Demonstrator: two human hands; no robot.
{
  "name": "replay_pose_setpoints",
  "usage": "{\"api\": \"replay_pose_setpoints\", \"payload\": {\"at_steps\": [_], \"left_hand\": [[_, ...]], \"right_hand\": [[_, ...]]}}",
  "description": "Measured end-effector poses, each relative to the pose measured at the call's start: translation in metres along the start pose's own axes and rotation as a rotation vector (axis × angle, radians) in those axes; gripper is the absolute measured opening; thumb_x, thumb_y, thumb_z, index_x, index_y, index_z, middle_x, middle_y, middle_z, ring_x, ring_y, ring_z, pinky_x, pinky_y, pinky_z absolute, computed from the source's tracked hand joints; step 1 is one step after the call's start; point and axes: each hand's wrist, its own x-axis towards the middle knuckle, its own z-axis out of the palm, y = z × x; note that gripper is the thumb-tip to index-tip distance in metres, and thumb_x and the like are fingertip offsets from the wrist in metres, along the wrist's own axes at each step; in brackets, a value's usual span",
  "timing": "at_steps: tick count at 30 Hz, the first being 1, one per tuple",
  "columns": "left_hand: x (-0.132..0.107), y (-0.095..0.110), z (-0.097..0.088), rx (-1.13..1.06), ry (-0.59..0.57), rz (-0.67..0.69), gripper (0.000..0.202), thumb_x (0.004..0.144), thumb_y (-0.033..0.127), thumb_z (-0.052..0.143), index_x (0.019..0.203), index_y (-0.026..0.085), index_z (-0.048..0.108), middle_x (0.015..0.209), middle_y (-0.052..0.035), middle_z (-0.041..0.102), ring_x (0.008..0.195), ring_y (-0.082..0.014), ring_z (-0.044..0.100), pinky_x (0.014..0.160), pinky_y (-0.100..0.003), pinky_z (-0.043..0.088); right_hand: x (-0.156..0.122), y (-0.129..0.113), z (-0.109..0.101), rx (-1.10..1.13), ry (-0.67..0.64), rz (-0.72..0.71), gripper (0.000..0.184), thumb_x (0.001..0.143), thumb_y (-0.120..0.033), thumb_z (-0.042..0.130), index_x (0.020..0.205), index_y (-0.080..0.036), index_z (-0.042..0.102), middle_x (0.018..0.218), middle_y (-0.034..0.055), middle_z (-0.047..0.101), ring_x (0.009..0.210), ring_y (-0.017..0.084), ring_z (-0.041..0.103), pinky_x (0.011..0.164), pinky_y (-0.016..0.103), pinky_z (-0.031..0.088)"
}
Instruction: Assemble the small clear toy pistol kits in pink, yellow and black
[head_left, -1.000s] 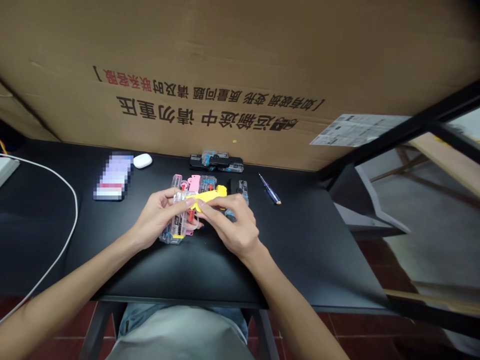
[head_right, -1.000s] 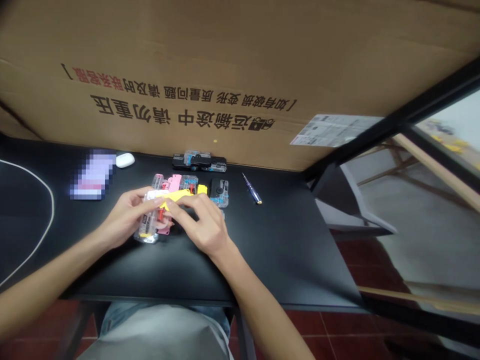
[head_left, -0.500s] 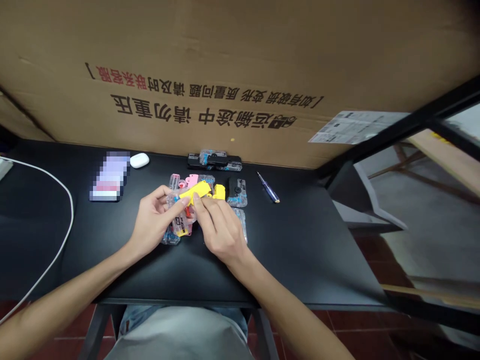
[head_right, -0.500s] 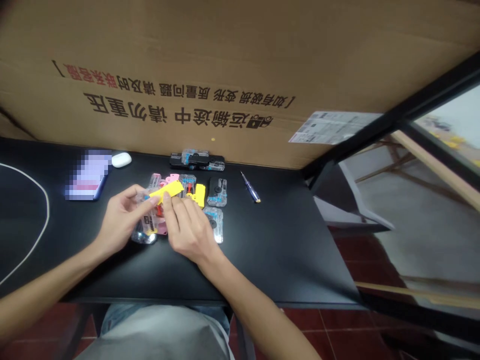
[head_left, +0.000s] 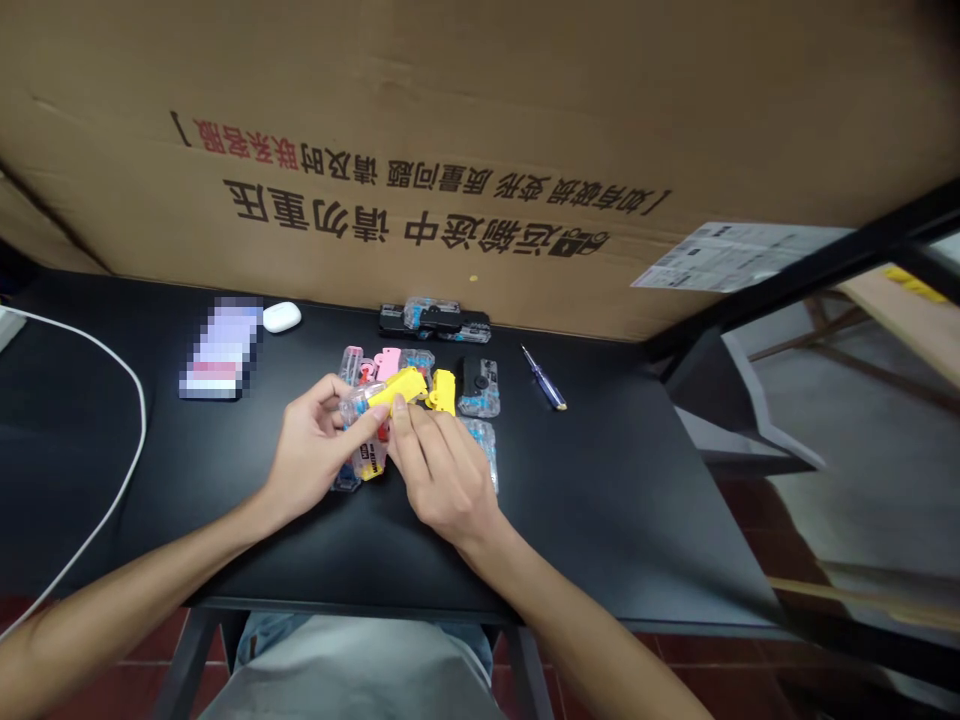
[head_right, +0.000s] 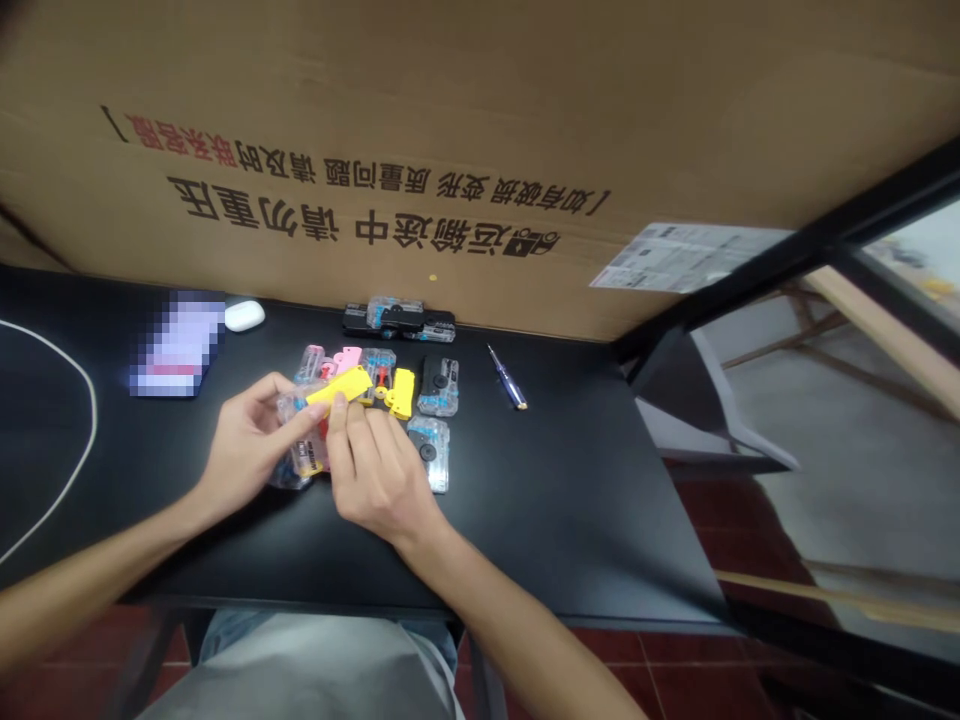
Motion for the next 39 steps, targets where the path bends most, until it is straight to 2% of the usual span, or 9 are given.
{"api": "replay_pose_setpoints", "payload": {"at_steps": [5, 10, 15, 18, 23, 27, 30, 35, 39], "left_hand": [[0.006, 0.001, -0.003, 0.006, -0.034, -0.011, 0.052, 0.072, 0.055, 0.107, 0.081, 0.020, 0.070, 0.084, -0.0035, 0.083, 0.074, -0.0208, 0.078, 0.072, -0.032, 0.067], [0.006, 0.000, -0.001, -0.018, -0.048, -0.022, 0.053, 0.071, 0.054, 0.109, 0.080, 0.019, 0.070, 0.085, -0.0041, 0.084, 0.073, -0.0195, 0.077, 0.073, -0.031, 0.066], [0.007, 0.000, 0.000, -0.043, -0.057, -0.029, 0.054, 0.067, 0.053, 0.111, 0.081, 0.019, 0.071, 0.084, -0.0030, 0.084, 0.071, -0.0171, 0.076, 0.070, -0.027, 0.064], [0.008, 0.000, -0.001, -0.049, -0.078, -0.053, 0.054, 0.069, 0.054, 0.109, 0.083, 0.019, 0.072, 0.085, -0.0039, 0.084, 0.070, -0.0179, 0.077, 0.069, -0.029, 0.065], [0.009, -0.001, -0.002, -0.055, -0.092, -0.075, 0.053, 0.070, 0.053, 0.109, 0.086, 0.019, 0.071, 0.088, -0.0039, 0.086, 0.069, -0.0173, 0.077, 0.067, -0.029, 0.066], [0.008, 0.000, -0.002, -0.061, -0.107, -0.072, 0.052, 0.074, 0.056, 0.106, 0.085, 0.020, 0.070, 0.087, -0.0038, 0.085, 0.069, -0.0177, 0.078, 0.068, -0.029, 0.067], [0.007, 0.001, -0.002, -0.054, -0.113, -0.063, 0.054, 0.074, 0.058, 0.105, 0.084, 0.020, 0.068, 0.087, -0.0044, 0.084, 0.067, -0.0183, 0.077, 0.065, -0.030, 0.066], [0.008, 0.003, -0.002, -0.011, -0.073, 0.008, 0.054, 0.074, 0.060, 0.105, 0.085, 0.020, 0.071, 0.085, -0.0037, 0.083, 0.071, -0.0196, 0.078, 0.068, -0.031, 0.066], [0.006, 0.003, -0.002, 0.047, -0.011, 0.106, 0.050, 0.077, 0.057, 0.104, 0.086, 0.021, 0.070, 0.085, -0.0018, 0.081, 0.075, -0.0188, 0.077, 0.071, -0.029, 0.065]], "right_hand": [[0.001, -0.001, 0.001, -0.050, 0.027, -0.009, 0.037, 0.105, -0.007, 0.078, 0.140, 0.004, 0.073, 0.109, 0.0248, 0.087, 0.090, 0.030, 0.080, 0.078, 0.044, 0.069], [0.002, 0.000, 0.004, -0.080, 0.091, -0.004, 0.027, 0.107, -0.011, 0.078, 0.134, -0.006, 0.078, 0.103, 0.0174, 0.088, 0.081, 0.025, 0.079, 0.072, 0.040, 0.067], [0.001, 0.001, 0.007, -0.084, 0.122, -0.005, 0.035, 0.107, -0.012, 0.076, 0.141, -0.003, 0.073, 0.103, 0.0189, 0.089, 0.079, 0.026, 0.080, 0.070, 0.040, 0.068], [0.000, 0.001, 0.010, -0.075, 0.123, 0.000, 0.039, 0.108, -0.012, 0.074, 0.147, -0.005, 0.071, 0.102, 0.0180, 0.089, 0.078, 0.026, 0.080, 0.070, 0.041, 0.069], [-0.002, 0.002, 0.013, -0.028, 0.129, -0.007, 0.042, 0.103, -0.009, 0.080, 0.143, 0.002, 0.073, 0.100, 0.0208, 0.087, 0.079, 0.028, 0.080, 0.070, 0.042, 0.069], [-0.004, 0.004, 0.010, -0.001, 0.135, 0.011, 0.042, 0.106, -0.012, 0.078, 0.147, -0.008, 0.075, 0.106, 0.0180, 0.089, 0.081, 0.026, 0.082, 0.072, 0.041, 0.070], [-0.003, 0.006, 0.007, 0.024, 0.150, 0.023, 0.042, 0.105, -0.012, 0.078, 0.147, -0.012, 0.074, 0.106, 0.0160, 0.090, 0.081, 0.026, 0.083, 0.072, 0.041, 0.071], [0.009, 0.007, 0.005, 0.129, 0.189, 0.096, 0.033, 0.103, -0.007, 0.080, 0.135, -0.015, 0.077, 0.096, 0.0095, 0.089, 0.077, 0.023, 0.083, 0.075, 0.038, 0.071], [0.017, 0.006, 0.002, 0.277, 0.219, 0.260, 0.026, 0.102, -0.007, 0.080, 0.124, -0.021, 0.079, 0.094, 0.0067, 0.088, 0.080, 0.023, 0.082, 0.079, 0.041, 0.071]]}}
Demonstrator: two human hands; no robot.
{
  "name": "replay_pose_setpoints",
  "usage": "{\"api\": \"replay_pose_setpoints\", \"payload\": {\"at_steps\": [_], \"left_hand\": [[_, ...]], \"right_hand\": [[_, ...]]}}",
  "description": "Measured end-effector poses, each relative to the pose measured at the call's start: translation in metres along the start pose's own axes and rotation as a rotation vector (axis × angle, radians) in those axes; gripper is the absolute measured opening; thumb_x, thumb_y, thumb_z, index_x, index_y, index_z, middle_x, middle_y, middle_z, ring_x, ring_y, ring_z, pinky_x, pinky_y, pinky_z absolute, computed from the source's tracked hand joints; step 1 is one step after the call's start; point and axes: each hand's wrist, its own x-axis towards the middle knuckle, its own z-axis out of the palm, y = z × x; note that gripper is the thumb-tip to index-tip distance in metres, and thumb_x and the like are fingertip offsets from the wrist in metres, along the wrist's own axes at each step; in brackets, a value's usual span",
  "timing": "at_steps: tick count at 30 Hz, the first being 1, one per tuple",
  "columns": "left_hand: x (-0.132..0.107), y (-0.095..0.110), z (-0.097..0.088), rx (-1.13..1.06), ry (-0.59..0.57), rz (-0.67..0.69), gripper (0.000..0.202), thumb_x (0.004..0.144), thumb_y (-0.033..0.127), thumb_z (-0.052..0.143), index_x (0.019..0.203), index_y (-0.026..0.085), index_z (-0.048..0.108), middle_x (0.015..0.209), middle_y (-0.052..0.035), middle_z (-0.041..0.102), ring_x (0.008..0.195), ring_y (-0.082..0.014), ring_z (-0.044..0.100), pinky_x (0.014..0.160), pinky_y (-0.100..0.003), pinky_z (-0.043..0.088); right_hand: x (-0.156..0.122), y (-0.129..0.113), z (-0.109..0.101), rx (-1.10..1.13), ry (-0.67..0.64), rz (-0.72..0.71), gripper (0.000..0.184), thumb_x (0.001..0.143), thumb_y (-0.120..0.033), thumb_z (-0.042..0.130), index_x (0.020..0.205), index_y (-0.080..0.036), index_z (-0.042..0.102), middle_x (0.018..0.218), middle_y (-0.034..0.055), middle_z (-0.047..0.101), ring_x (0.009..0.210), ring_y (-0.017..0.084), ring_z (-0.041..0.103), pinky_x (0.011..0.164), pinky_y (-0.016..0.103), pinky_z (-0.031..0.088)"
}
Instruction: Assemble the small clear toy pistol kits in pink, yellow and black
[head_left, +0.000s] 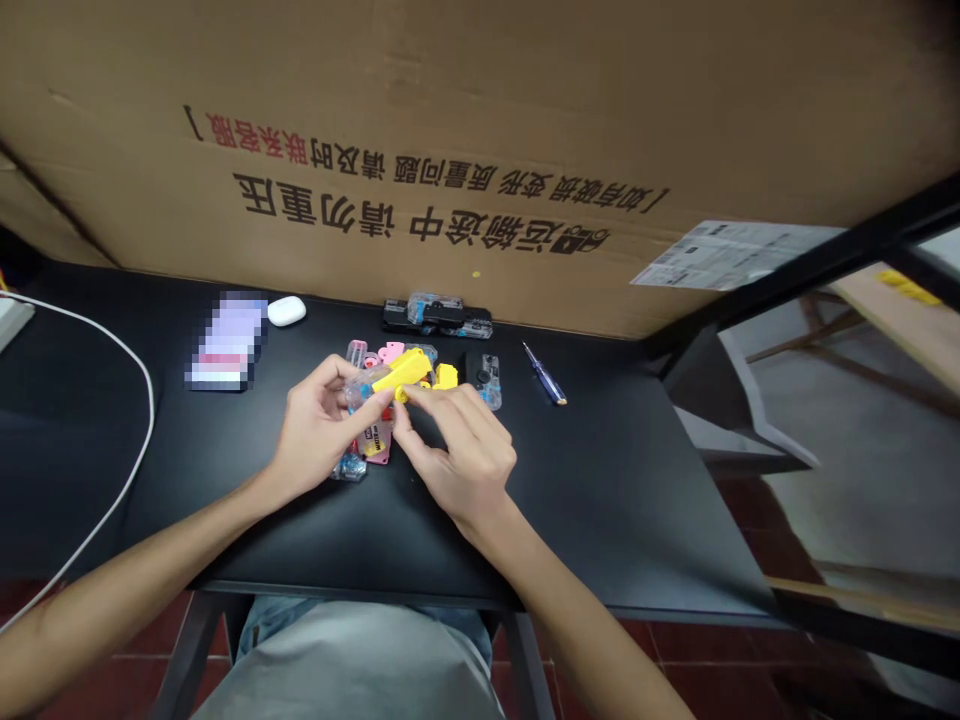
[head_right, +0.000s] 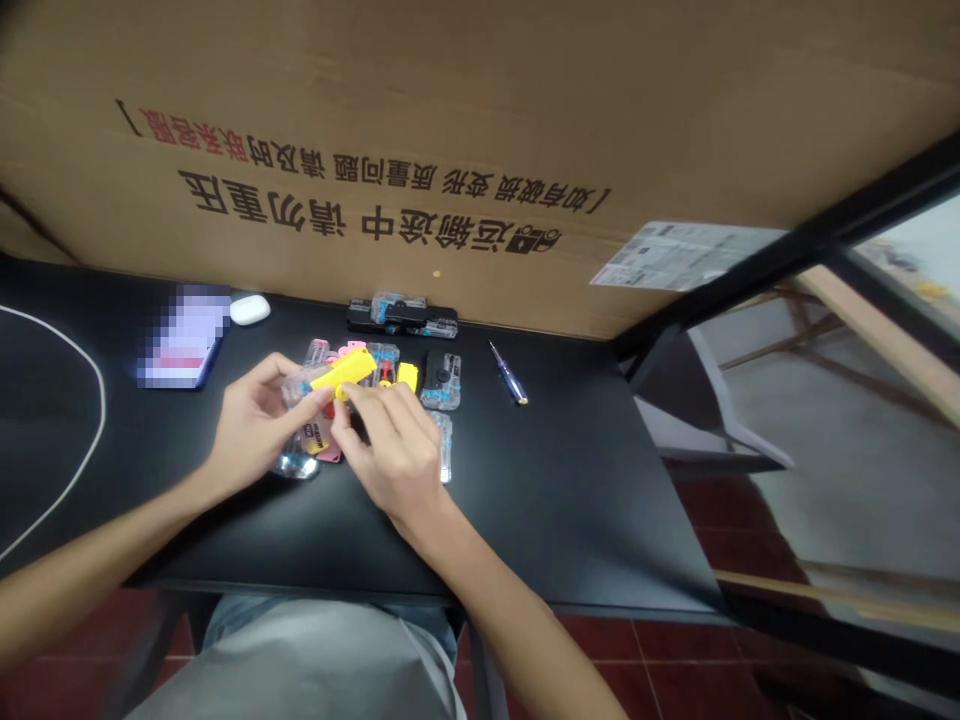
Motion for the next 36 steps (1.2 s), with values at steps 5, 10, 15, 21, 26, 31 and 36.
{"api": "replay_pose_setpoints", "payload": {"at_steps": [5, 10, 15, 21, 26, 31, 36], "left_hand": [[-0.007, -0.004, -0.002, 0.053, 0.001, 0.059, 0.040, 0.085, 0.049, 0.100, 0.094, 0.022, 0.073, 0.094, -0.0036, 0.085, 0.077, -0.0187, 0.078, 0.070, -0.028, 0.065], [-0.011, -0.008, -0.004, 0.088, -0.013, 0.107, 0.028, 0.091, 0.039, 0.096, 0.099, 0.022, 0.075, 0.104, -0.0051, 0.088, 0.087, -0.0205, 0.083, 0.077, -0.029, 0.069], [-0.014, -0.009, -0.004, 0.114, -0.016, 0.144, 0.026, 0.093, 0.037, 0.095, 0.102, 0.023, 0.075, 0.111, -0.0053, 0.088, 0.089, -0.0201, 0.085, 0.080, -0.030, 0.071], [-0.014, -0.011, -0.007, 0.206, -0.019, 0.160, 0.027, 0.092, 0.038, 0.096, 0.104, 0.023, 0.077, 0.110, -0.0058, 0.089, 0.088, -0.0211, 0.085, 0.075, -0.028, 0.070], [-0.013, -0.015, -0.007, 0.346, -0.021, 0.263, 0.021, 0.097, 0.033, 0.091, 0.108, 0.022, 0.077, 0.115, -0.0057, 0.090, 0.088, -0.0190, 0.086, 0.075, -0.025, 0.069], [-0.014, -0.018, -0.003, 0.377, 0.023, 0.349, 0.021, 0.095, 0.030, 0.091, 0.107, 0.022, 0.076, 0.109, -0.0032, 0.090, 0.082, -0.0167, 0.086, 0.070, -0.022, 0.068], [-0.015, -0.018, -0.001, 0.394, 0.034, 0.390, 0.020, 0.097, 0.027, 0.090, 0.109, 0.022, 0.076, 0.109, -0.0023, 0.090, 0.081, -0.0146, 0.087, 0.069, -0.019, 0.067]], "right_hand": [[0.002, -0.001, -0.001, 0.068, 0.025, 0.074, 0.021, 0.099, -0.008, 0.081, 0.114, -0.022, 0.077, 0.095, 0.0067, 0.087, 0.084, 0.024, 0.083, 0.081, 0.042, 0.070], [0.002, -0.007, -0.003, 0.103, -0.001, 0.176, 0.018, 0.100, -0.008, 0.081, 0.110, -0.022, 0.078, 0.097, 0.0055, 0.087, 0.084, 0.021, 0.084, 0.080, 0.037, 0.072], [0.007, -0.007, -0.007, 0.211, -0.011, 0.267, 0.013, 0.100, -0.013, 0.082, 0.104, -0.024, 0.082, 0.094, 0.0031, 0.088, 0.083, 0.020, 0.085, 0.081, 0.037, 0.073], [0.007, 0.003, -0.009, 0.386, -0.100, 0.404, 0.010, 0.098, -0.015, 0.081, 0.102, -0.024, 0.083, 0.093, 0.0018, 0.087, 0.082, 0.019, 0.084, 0.080, 0.035, 0.073], [0.003, 0.002, -0.004, 0.439, -0.096, 0.520, 0.011, 0.092, -0.015, 0.082, 0.098, -0.024, 0.082, 0.094, 0.0019, 0.084, 0.081, 0.019, 0.084, 0.078, 0.034, 0.074], [0.004, -0.004, -0.001, 0.425, -0.097, 0.585, 0.014, 0.090, -0.014, 0.080, 0.097, -0.027, 0.080, 0.094, 0.0010, 0.080, 0.081, 0.019, 0.083, 0.078, 0.035, 0.073], [0.004, -0.003, -0.002, 0.499, -0.082, 0.639, 0.017, 0.089, -0.013, 0.082, 0.098, -0.028, 0.081, 0.103, 0.0024, 0.075, 0.082, 0.019, 0.081, 0.081, 0.038, 0.075]]}}
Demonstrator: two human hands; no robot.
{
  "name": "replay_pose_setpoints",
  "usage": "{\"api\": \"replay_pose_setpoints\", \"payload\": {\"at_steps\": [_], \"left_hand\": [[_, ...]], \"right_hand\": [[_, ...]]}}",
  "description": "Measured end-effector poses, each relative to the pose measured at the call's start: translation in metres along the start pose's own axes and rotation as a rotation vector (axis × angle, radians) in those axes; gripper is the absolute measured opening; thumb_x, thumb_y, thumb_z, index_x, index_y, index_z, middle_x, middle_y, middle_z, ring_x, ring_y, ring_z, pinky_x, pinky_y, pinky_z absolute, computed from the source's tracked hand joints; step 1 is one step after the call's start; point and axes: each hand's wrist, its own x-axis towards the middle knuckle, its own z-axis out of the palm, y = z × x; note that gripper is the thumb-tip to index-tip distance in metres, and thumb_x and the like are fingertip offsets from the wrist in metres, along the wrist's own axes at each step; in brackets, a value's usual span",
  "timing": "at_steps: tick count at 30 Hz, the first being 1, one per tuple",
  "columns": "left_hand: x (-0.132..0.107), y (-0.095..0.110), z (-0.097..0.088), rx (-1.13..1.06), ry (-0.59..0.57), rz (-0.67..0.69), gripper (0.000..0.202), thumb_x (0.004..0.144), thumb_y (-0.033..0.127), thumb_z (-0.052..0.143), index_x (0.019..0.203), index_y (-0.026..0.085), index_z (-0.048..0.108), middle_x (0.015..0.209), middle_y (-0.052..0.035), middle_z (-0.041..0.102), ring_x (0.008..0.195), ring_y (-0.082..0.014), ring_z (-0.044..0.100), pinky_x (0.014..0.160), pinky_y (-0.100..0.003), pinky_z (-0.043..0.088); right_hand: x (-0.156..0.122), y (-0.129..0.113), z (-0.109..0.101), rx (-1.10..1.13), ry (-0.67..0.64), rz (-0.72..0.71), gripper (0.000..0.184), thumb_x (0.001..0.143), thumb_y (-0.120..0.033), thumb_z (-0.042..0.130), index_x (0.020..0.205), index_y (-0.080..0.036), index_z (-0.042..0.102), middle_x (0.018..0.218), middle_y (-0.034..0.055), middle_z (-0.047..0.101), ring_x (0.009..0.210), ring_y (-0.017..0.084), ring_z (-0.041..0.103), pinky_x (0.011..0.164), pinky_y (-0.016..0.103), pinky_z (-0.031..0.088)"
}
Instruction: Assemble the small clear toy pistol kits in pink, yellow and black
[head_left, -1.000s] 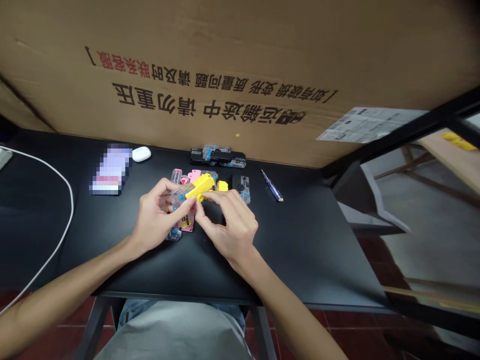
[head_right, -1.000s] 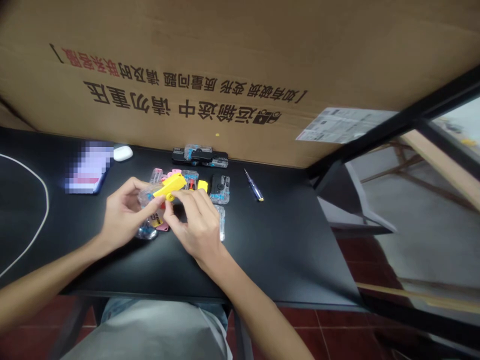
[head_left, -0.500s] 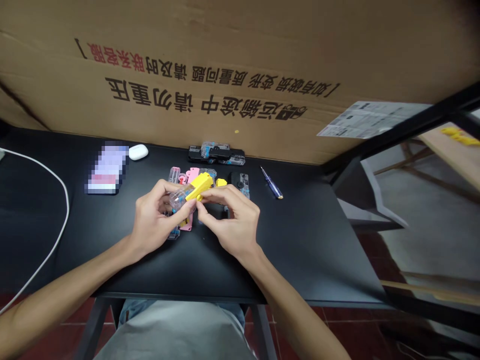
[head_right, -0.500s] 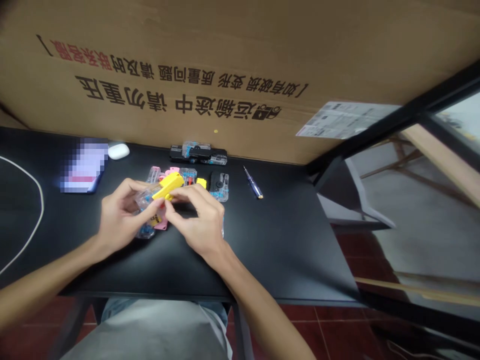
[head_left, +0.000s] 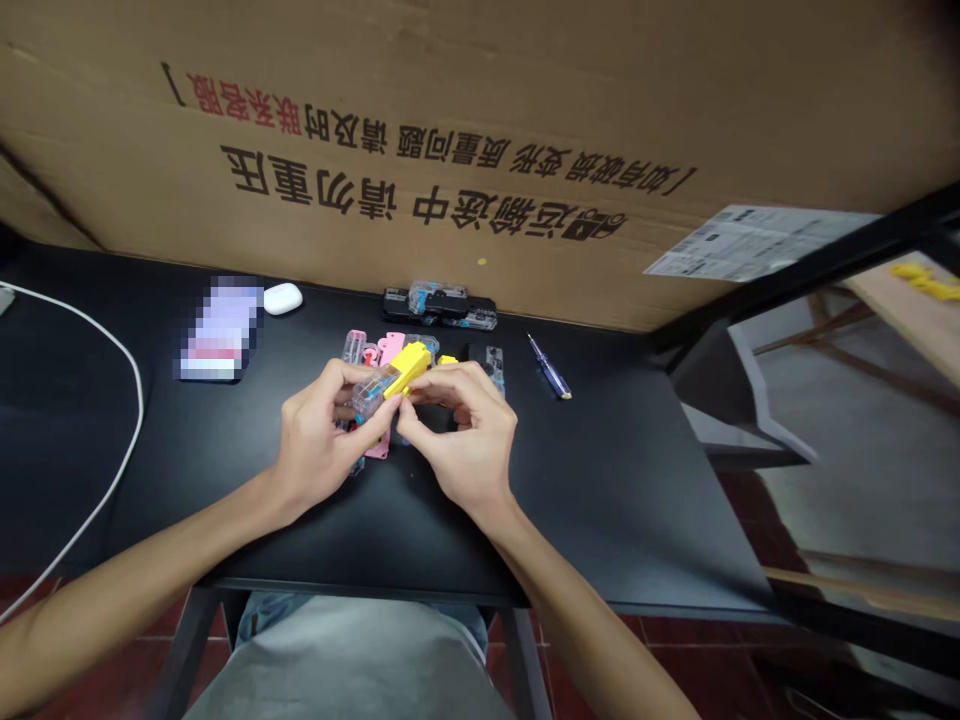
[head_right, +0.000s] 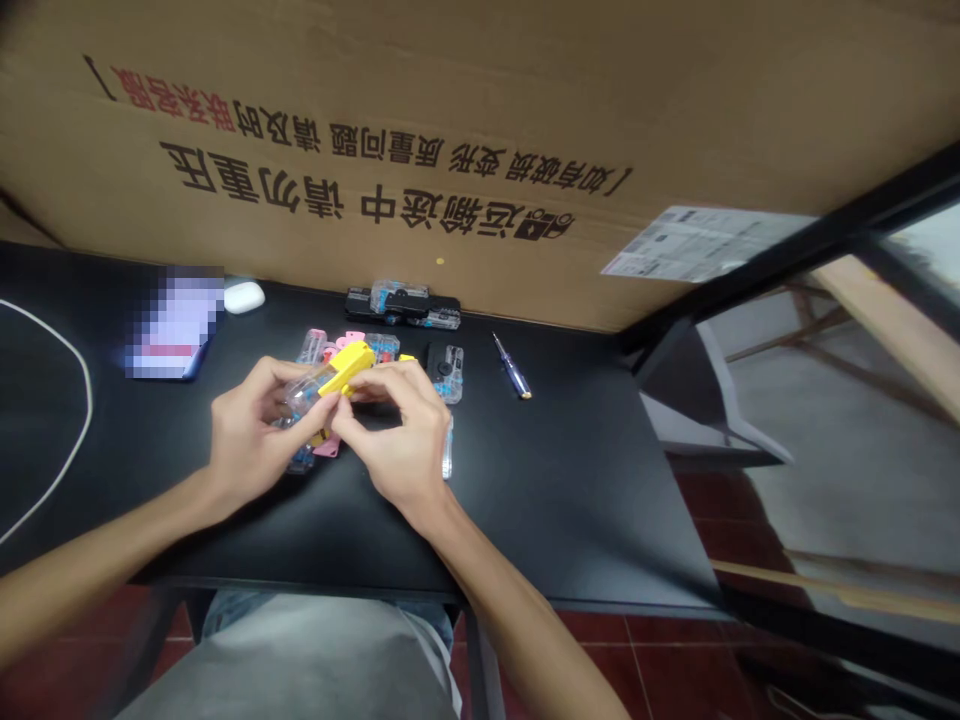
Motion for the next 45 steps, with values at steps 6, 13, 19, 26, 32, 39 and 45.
{"api": "replay_pose_setpoints", "payload": {"at_steps": [6, 13, 19, 26, 32, 39, 45], "left_hand": [[-0.001, -0.003, 0.000, -0.001, -0.001, 0.034, 0.021, 0.097, 0.023, 0.091, 0.110, 0.023, 0.075, 0.112, -0.0019, 0.090, 0.081, -0.0127, 0.086, 0.070, -0.017, 0.068], [-0.002, -0.005, 0.000, 0.000, 0.025, 0.059, 0.022, 0.096, 0.024, 0.092, 0.110, 0.022, 0.074, 0.116, -0.0047, 0.090, 0.085, -0.0151, 0.088, 0.074, -0.019, 0.071], [-0.005, -0.007, 0.000, 0.015, 0.028, 0.081, 0.022, 0.096, 0.023, 0.091, 0.111, 0.022, 0.075, 0.116, -0.0058, 0.090, 0.090, -0.0173, 0.089, 0.081, -0.024, 0.074], [-0.010, -0.002, 0.004, 0.045, 0.060, 0.083, 0.022, 0.097, 0.022, 0.090, 0.114, 0.022, 0.076, 0.117, -0.0050, 0.090, 0.093, -0.0169, 0.089, 0.085, -0.024, 0.075], [-0.010, 0.002, 0.008, 0.066, 0.084, 0.066, 0.019, 0.098, 0.024, 0.089, 0.111, 0.022, 0.075, 0.112, -0.0050, 0.090, 0.087, -0.0180, 0.088, 0.080, -0.027, 0.075], [-0.005, 0.003, 0.006, 0.082, 0.065, 0.065, 0.018, 0.098, 0.026, 0.089, 0.109, 0.021, 0.075, 0.110, -0.0036, 0.090, 0.083, -0.0165, 0.088, 0.077, -0.025, 0.074], [-0.004, 0.004, 0.006, 0.091, 0.062, 0.043, 0.019, 0.097, 0.027, 0.090, 0.107, 0.021, 0.075, 0.110, -0.0038, 0.091, 0.083, -0.0168, 0.089, 0.071, -0.022, 0.072]], "right_hand": [[0.001, 0.004, -0.002, 0.073, -0.034, 0.062, 0.017, 0.087, -0.014, 0.085, 0.098, -0.027, 0.083, 0.102, 0.0013, 0.075, 0.081, 0.017, 0.083, 0.082, 0.037, 0.076], [0.001, 0.007, -0.002, 0.199, -0.048, 0.130, 0.013, 0.087, -0.017, 0.087, 0.097, -0.026, 0.084, 0.100, 0.0005, 0.076, 0.081, 0.016, 0.085, 0.084, 0.033, 0.077], [0.000, 0.006, 0.000, 0.206, -0.034, 0.163, 0.014, 0.084, -0.018, 0.088, 0.095, -0.026, 0.083, 0.098, 0.0007, 0.079, 0.080, 0.018, 0.085, 0.083, 0.035, 0.077], [-0.002, 0.004, 0.005, 0.159, 0.010, 0.102, 0.016, 0.084, -0.016, 0.085, 0.096, -0.026, 0.081, 0.098, 0.0005, 0.076, 0.081, 0.017, 0.081, 0.081, 0.035, 0.072], [-0.002, 0.005, 0.009, 0.124, 0.021, 0.095, 0.015, 0.084, -0.016, 0.082, 0.094, -0.026, 0.078, 0.096, -0.0003, 0.074, 0.080, 0.017, 0.078, 0.079, 0.036, 0.070], [0.002, 0.007, 0.008, 0.126, -0.011, 0.131, 0.015, 0.082, -0.020, 0.082, 0.093, -0.026, 0.074, 0.094, -0.0009, 0.074, 0.080, 0.018, 0.075, 0.080, 0.036, 0.068], [0.002, 0.007, 0.009, 0.129, -0.019, 0.145, 0.015, 0.082, -0.019, 0.080, 0.092, -0.027, 0.073, 0.091, -0.0006, 0.074, 0.078, 0.018, 0.075, 0.078, 0.036, 0.067]]}}
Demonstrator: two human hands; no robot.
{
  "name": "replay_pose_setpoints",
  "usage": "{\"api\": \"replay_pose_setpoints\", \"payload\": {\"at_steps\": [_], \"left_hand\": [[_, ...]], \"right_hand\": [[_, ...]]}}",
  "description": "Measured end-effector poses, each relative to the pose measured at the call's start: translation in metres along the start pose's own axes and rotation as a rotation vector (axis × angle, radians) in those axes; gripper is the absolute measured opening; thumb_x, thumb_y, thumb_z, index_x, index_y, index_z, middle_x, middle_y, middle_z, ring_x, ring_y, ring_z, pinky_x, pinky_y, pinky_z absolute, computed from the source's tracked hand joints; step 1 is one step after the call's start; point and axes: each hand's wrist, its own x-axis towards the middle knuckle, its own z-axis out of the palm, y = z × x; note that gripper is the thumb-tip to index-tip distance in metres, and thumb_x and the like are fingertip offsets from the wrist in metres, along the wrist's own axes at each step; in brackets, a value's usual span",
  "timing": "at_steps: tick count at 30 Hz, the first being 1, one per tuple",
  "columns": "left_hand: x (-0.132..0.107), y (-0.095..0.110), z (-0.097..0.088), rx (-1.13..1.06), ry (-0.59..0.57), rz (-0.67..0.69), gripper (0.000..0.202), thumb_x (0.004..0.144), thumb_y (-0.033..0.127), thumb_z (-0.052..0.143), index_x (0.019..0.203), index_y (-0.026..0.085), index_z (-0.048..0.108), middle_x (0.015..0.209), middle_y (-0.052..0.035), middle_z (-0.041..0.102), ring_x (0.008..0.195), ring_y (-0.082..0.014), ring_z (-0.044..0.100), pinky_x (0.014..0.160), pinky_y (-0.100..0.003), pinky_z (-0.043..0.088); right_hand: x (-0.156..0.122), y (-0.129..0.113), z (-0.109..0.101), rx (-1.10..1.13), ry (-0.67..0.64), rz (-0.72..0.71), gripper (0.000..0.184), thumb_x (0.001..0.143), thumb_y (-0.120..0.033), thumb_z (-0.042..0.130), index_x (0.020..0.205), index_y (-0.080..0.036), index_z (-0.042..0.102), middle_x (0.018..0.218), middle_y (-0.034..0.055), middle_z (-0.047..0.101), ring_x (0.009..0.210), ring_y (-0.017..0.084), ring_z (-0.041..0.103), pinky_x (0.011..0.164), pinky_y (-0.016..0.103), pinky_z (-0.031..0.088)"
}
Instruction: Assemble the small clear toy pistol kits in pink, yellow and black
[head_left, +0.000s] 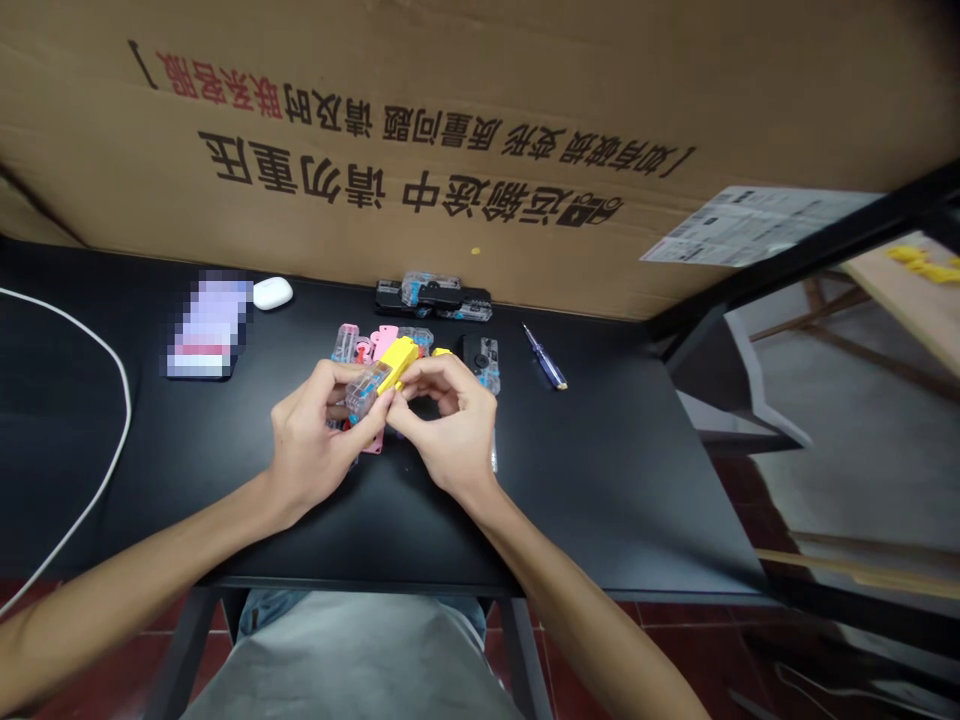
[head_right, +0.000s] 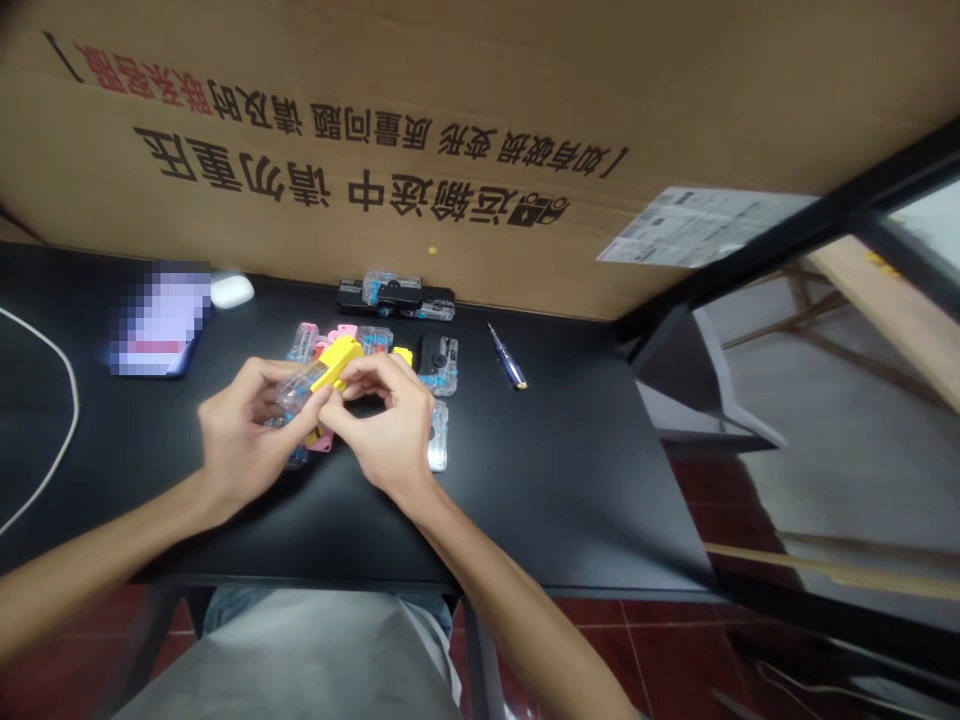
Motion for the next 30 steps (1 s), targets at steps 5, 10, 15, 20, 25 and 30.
{"api": "replay_pose_setpoints", "payload": {"at_steps": [5, 10, 15, 20, 25, 30], "left_hand": [[0.000, 0.000, 0.001, 0.003, 0.005, -0.009, 0.019, 0.098, 0.028, 0.089, 0.108, 0.021, 0.075, 0.110, -0.0045, 0.091, 0.083, -0.0184, 0.089, 0.073, -0.025, 0.072], [0.001, 0.004, 0.001, -0.001, 0.003, -0.032, 0.019, 0.098, 0.030, 0.088, 0.108, 0.022, 0.075, 0.105, -0.0029, 0.091, 0.079, -0.0178, 0.088, 0.073, -0.026, 0.073], [0.002, 0.007, 0.002, -0.023, 0.016, -0.098, 0.020, 0.096, 0.031, 0.090, 0.105, 0.022, 0.074, 0.103, -0.0024, 0.092, 0.072, -0.0166, 0.087, 0.061, -0.021, 0.067], [0.003, 0.008, 0.002, -0.032, -0.001, -0.125, 0.019, 0.097, 0.032, 0.089, 0.103, 0.022, 0.073, 0.098, -0.0015, 0.091, 0.069, -0.0156, 0.086, 0.057, -0.019, 0.065], [0.003, 0.008, 0.004, -0.002, 0.026, -0.069, 0.017, 0.098, 0.030, 0.088, 0.106, 0.022, 0.075, 0.097, -0.0021, 0.090, 0.069, -0.0153, 0.084, 0.064, -0.022, 0.069], [0.002, 0.010, 0.007, -0.068, 0.021, -0.144, 0.022, 0.096, 0.034, 0.089, 0.106, 0.023, 0.073, 0.100, -0.0035, 0.090, 0.071, -0.0173, 0.085, 0.064, -0.025, 0.070]], "right_hand": [[0.000, 0.000, 0.001, 0.027, -0.010, 0.030, 0.015, 0.082, -0.021, 0.081, 0.093, -0.027, 0.073, 0.092, -0.0007, 0.075, 0.078, 0.018, 0.076, 0.078, 0.035, 0.068], [-0.002, 0.000, 0.001, 0.042, 0.019, 0.001, 0.015, 0.082, -0.018, 0.082, 0.092, -0.026, 0.074, 0.092, -0.0007, 0.073, 0.077, 0.017, 0.075, 0.077, 0.034, 0.067], [-0.001, 0.000, 0.002, 0.035, 0.028, -0.014, 0.014, 0.082, -0.019, 0.082, 0.091, -0.026, 0.074, 0.093, -0.0013, 0.071, 0.077, 0.016, 0.074, 0.076, 0.034, 0.067], [-0.001, 0.001, 0.003, 0.030, 0.038, 0.009, 0.015, 0.081, -0.021, 0.082, 0.091, -0.027, 0.072, 0.095, -0.0012, 0.069, 0.077, 0.017, 0.073, 0.075, 0.035, 0.067], [-0.001, 0.002, 0.006, 0.071, 0.057, 0.034, 0.015, 0.081, -0.022, 0.080, 0.091, -0.027, 0.070, 0.095, -0.0007, 0.068, 0.077, 0.017, 0.073, 0.076, 0.034, 0.068], [0.002, 0.002, 0.004, 0.056, 0.052, 0.022, 0.015, 0.082, -0.023, 0.081, 0.091, -0.027, 0.069, 0.095, -0.0002, 0.067, 0.077, 0.017, 0.071, 0.075, 0.034, 0.068]]}}
